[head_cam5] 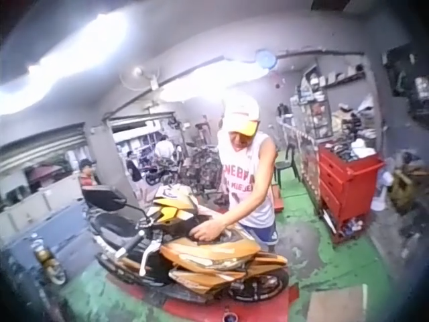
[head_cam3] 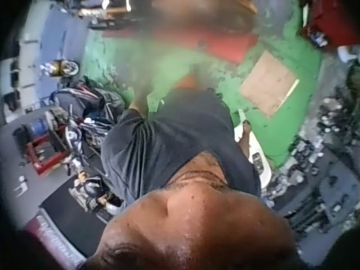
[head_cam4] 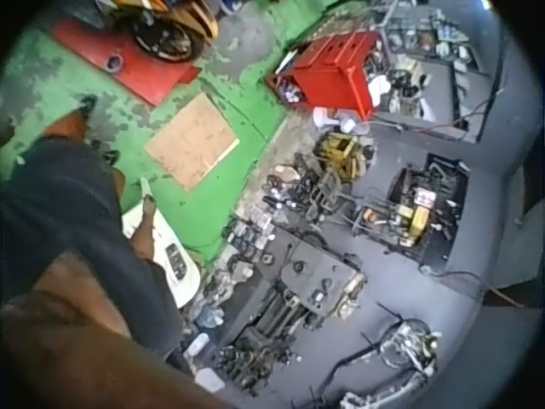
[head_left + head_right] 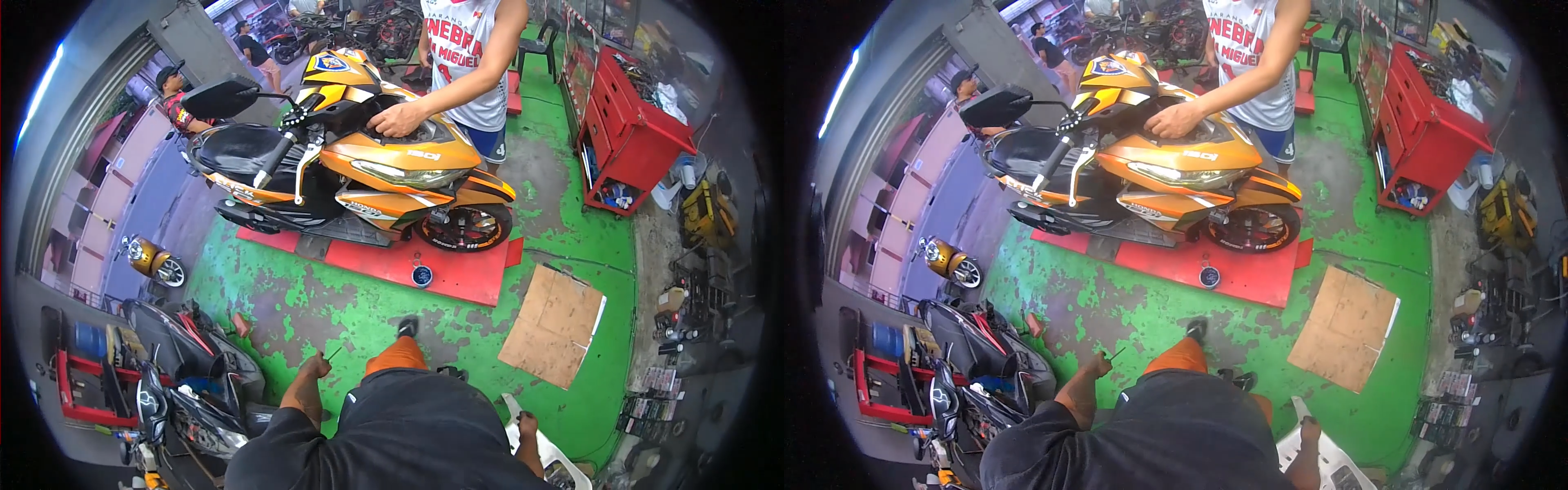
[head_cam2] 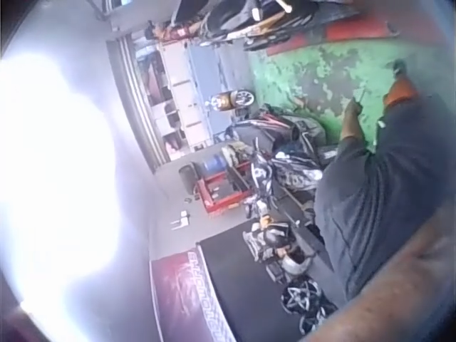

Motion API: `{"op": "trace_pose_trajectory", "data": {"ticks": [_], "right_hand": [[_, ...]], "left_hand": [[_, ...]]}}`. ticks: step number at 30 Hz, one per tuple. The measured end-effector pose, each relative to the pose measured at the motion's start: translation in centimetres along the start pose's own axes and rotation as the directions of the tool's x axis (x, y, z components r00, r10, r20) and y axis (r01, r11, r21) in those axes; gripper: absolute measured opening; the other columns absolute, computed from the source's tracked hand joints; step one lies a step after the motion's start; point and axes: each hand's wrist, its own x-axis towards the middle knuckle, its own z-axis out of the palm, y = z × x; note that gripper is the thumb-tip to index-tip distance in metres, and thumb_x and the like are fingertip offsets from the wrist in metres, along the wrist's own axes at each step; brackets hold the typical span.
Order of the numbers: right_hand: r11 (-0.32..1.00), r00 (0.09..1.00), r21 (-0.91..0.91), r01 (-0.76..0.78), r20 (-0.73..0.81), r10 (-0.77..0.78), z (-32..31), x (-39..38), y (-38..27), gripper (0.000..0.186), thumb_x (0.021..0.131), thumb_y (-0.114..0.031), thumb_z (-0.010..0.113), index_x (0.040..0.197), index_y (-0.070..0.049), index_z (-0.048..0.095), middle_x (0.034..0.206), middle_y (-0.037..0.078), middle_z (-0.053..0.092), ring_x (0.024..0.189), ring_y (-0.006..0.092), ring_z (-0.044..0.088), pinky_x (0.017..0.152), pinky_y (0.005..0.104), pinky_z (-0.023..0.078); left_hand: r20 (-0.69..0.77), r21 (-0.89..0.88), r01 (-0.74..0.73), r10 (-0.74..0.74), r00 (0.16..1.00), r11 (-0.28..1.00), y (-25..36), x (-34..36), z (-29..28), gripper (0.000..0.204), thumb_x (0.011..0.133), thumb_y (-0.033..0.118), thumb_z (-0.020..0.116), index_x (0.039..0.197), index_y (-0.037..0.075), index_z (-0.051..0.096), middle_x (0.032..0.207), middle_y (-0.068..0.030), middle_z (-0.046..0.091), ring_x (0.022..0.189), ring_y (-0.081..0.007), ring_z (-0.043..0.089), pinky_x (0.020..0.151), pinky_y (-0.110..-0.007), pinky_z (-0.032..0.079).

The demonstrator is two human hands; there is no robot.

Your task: Repairing and reassembling the front fairing and components of a motorcycle.

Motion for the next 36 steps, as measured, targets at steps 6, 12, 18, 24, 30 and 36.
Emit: {"op": "trace_pose_trajectory", "data": {"ticks": [6, 12, 18, 24, 30, 36], "right_hand": [[0.917, 0.916, -0.178, 0.357, 0.258, -0.307, 6.2, 1.8, -11.9, 0.033, 0.086, -0.024, 0.059, 0.099, 0.005, 0.068, 0.098, 0.025, 0.069, 0.092, 0.0358, 0.067, 0.083, 0.0419, 0.050], [0.693, 0.627, -0.042, 0.719, 0.468, -0.623, 15.1, -6.9, -40.3, 0.033, 0.094, -0.021, 0.063, 0.118, 0.003, 0.063, 0.112, 0.020, 0.069, 0.104, 0.0296, 0.067, 0.091, 0.0376, 0.051], [0.232, 0.173, 0.180, 0.956, 0.292, -0.940, 22.5, -15.3, -64.5, 0.033, 0.089, -0.018, 0.066, 0.117, 0.001, 0.062, 0.116, 0.020, 0.065, 0.109, 0.0338, 0.063, 0.091, 0.0398, 0.050], [0.119, 0.095, 0.112, 0.987, 0.200, -0.975, 29.5, -20.4, -79.3, 0.038, 0.086, -0.016, 0.071, 0.120, -0.003, 0.061, 0.114, 0.016, 0.065, 0.103, 0.0313, 0.064, 0.088, 0.0377, 0.052], [0.046, 0.047, 0.020, 0.999, -0.040, -0.998, 35.3, -18.8, -85.3, 0.054, 0.081, -0.016, 0.075, 0.129, -0.005, 0.053, 0.124, 0.018, 0.059, 0.113, 0.0353, 0.059, 0.095, 0.0412, 0.049], [0.157, 0.157, -0.027, 0.987, 0.003, -0.988, 38.6, -17.2, -87.2, 0.055, 0.082, -0.020, 0.077, 0.129, -0.002, 0.054, 0.121, 0.017, 0.062, 0.112, 0.0314, 0.062, 0.097, 0.0363, 0.048]], "left_hand": [[0.059, 0.119, -0.321, 0.316, 0.947, 0.940, 0.4, 0.2, -1.1, 0.050, 0.082, 0.034, 0.067, 0.117, -0.002, 0.064, 0.092, -0.0178, 0.070, 0.083, -0.0263, 0.068, 0.071, -0.039, 0.056], [-0.150, -0.253, -0.306, 0.276, 0.949, 0.918, 1.9, 1.4, -3.1, 0.043, 0.087, 0.027, 0.064, 0.120, 0.000, 0.058, 0.094, -0.0159, 0.071, 0.082, -0.0251, 0.070, 0.072, -0.039, 0.055], [-0.010, -0.342, -0.201, 0.210, 0.978, 0.918, 0.9, 4.4, -5.4, 0.045, 0.090, 0.030, 0.060, 0.122, -0.001, 0.056, 0.092, -0.0179, 0.071, 0.070, -0.0235, 0.067, 0.059, -0.038, 0.051], [0.289, -0.447, 0.041, 0.101, 0.952, 0.894, -4.7, 6.7, -6.4, 0.042, 0.089, 0.029, 0.062, 0.119, 0.001, 0.058, 0.089, -0.0171, 0.070, 0.058, -0.0196, 0.056, 0.049, -0.034, 0.044], [0.187, -0.625, 0.109, 0.013, 0.982, 0.773, -6.6, 9.7, -10.6, 0.035, 0.090, 0.029, 0.063, 0.111, 0.002, 0.058, 0.078, -0.0117, 0.065, 0.052, -0.0156, 0.050, 0.043, -0.033, 0.040], [0.116, -0.674, 0.109, -0.040, 0.992, 0.731, -4.2, 10.5, -14.5, 0.039, 0.087, 0.025, 0.068, 0.119, 0.005, 0.055, 0.077, -0.0114, 0.066, 0.053, -0.0177, 0.054, 0.046, -0.037, 0.044]]}}
